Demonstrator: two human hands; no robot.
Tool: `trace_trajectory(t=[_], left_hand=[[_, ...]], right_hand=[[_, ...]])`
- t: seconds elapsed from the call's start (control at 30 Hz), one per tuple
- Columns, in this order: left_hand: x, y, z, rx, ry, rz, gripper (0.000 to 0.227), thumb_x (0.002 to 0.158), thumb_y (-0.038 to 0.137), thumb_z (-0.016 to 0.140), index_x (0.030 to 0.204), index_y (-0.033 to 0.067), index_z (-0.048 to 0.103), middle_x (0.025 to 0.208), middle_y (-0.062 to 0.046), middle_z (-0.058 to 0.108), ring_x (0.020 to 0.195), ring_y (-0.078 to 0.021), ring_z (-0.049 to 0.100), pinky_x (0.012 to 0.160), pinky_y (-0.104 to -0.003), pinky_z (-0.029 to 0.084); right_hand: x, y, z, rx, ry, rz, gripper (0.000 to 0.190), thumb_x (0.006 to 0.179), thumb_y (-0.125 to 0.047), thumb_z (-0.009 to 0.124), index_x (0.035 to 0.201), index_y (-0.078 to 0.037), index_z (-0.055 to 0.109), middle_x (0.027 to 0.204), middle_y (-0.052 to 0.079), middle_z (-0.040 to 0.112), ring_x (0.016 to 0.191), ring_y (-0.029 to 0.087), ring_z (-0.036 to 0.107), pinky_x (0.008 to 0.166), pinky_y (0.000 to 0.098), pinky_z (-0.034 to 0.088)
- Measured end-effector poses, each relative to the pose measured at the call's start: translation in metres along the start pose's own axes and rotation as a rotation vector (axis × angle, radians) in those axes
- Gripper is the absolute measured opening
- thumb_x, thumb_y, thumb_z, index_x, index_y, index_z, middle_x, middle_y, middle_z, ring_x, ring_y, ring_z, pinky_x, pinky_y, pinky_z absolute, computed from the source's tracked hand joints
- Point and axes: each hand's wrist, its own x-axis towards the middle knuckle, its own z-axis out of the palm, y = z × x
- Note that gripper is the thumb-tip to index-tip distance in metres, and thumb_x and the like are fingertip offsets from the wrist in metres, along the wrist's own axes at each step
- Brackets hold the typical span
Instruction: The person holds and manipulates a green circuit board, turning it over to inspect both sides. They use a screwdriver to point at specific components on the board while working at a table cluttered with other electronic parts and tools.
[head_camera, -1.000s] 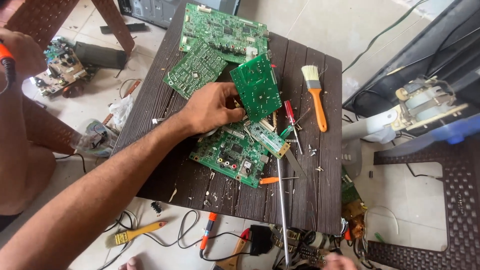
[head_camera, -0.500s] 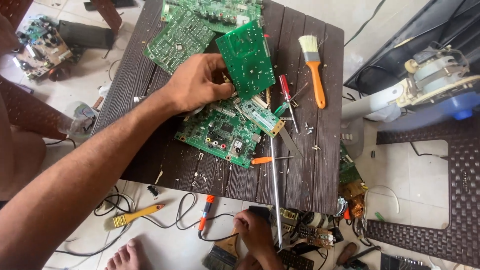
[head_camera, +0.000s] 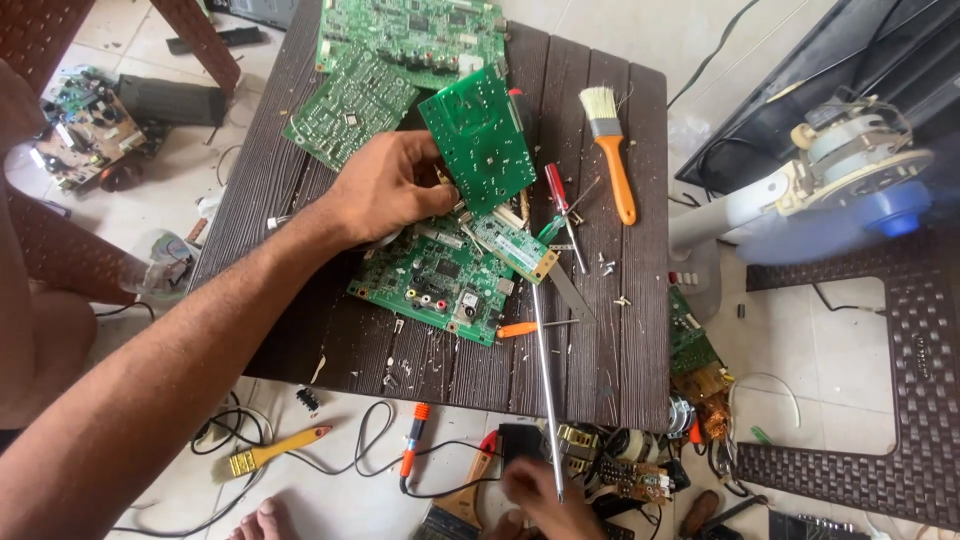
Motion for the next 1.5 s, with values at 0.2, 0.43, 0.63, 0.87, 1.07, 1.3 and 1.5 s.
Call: trace_trajectory(t=[0.2, 0.43, 0.63, 0.87, 1.07, 1.3, 1.5], left_hand=[[-0.002, 0.012, -0.005, -0.043, -0.011, -0.075, 0.03, 0.082, 0.017, 0.07, 0.111, 0.0158, 0.074, 0.077, 0.003, 0.073, 0.041, -0.0058, 0.041, 0.043, -0.024, 0.04], [-0.004, 0.016, -0.002, -0.221, -0.008, -0.088, 0.023, 0.083, 0.01, 0.071, 0.106, 0.0091, 0.073, 0.072, 0.0, 0.068, 0.044, -0.0072, 0.044, 0.041, -0.023, 0.034], [-0.006, 0.012, 0.001, -0.218, 0.098, -0.068, 0.015, 0.078, 0.02, 0.071, 0.089, 0.009, 0.072, 0.065, -0.006, 0.071, 0.066, -0.0231, 0.069, 0.075, -0.032, 0.053], [-0.011, 0.027, -0.005, -0.167, 0.075, -0.095, 0.02, 0.076, 0.023, 0.072, 0.09, 0.009, 0.072, 0.064, -0.005, 0.071, 0.071, -0.0241, 0.072, 0.075, -0.037, 0.053], [-0.007, 0.013, -0.003, -0.197, 0.077, -0.079, 0.019, 0.078, 0.022, 0.07, 0.092, 0.0097, 0.072, 0.066, -0.003, 0.072, 0.071, -0.0221, 0.071, 0.078, -0.035, 0.053], [-0.004, 0.008, -0.003, -0.229, 0.076, -0.066, 0.018, 0.077, 0.022, 0.072, 0.092, 0.0109, 0.073, 0.065, -0.002, 0.072, 0.069, -0.02, 0.07, 0.076, -0.033, 0.053], [-0.001, 0.002, -0.001, -0.319, 0.073, -0.048, 0.015, 0.078, 0.019, 0.074, 0.09, 0.0108, 0.073, 0.065, -0.001, 0.072, 0.068, -0.0154, 0.071, 0.076, -0.029, 0.053]], right_hand=[[-0.119, -0.077, -0.129, -0.49, 0.263, -0.006, 0.027, 0.084, -0.054, 0.064, 0.09, -0.034, 0.08, 0.058, -0.017, 0.08, 0.051, -0.004, 0.076, 0.054, 0.0145, 0.064], [-0.09, -0.279, -0.149, -0.499, 0.894, -0.561, 0.007, 0.084, -0.015, 0.074, 0.089, -0.011, 0.075, 0.079, -0.003, 0.073, 0.05, 0.012, 0.056, 0.045, 0.0261, 0.042], [-0.03, -0.28, -0.154, -0.683, 0.803, -0.385, 0.019, 0.086, -0.038, 0.073, 0.096, -0.022, 0.075, 0.086, 0.0, 0.073, 0.082, 0.029, 0.075, 0.068, 0.0453, 0.06], [-0.008, -0.282, -0.161, -0.66, 0.646, -0.157, 0.018, 0.087, -0.038, 0.071, 0.092, -0.022, 0.076, 0.075, 0.0, 0.071, 0.078, 0.025, 0.074, 0.069, 0.0406, 0.057], [-0.011, -0.299, -0.176, -0.302, 0.47, -0.104, 0.026, 0.079, -0.025, 0.079, 0.091, -0.002, 0.077, 0.07, 0.012, 0.075, 0.072, 0.026, 0.069, 0.066, 0.0399, 0.051], [0.013, -0.273, -0.185, -0.102, 0.475, -0.14, 0.026, 0.069, -0.026, 0.085, 0.078, -0.002, 0.078, 0.058, 0.005, 0.065, 0.058, 0.015, 0.053, 0.053, 0.0261, 0.035], [0.004, -0.272, -0.186, -0.021, 0.434, -0.218, 0.021, 0.069, -0.019, 0.084, 0.074, 0.0, 0.075, 0.056, 0.005, 0.058, 0.057, 0.013, 0.047, 0.052, 0.0257, 0.029]])
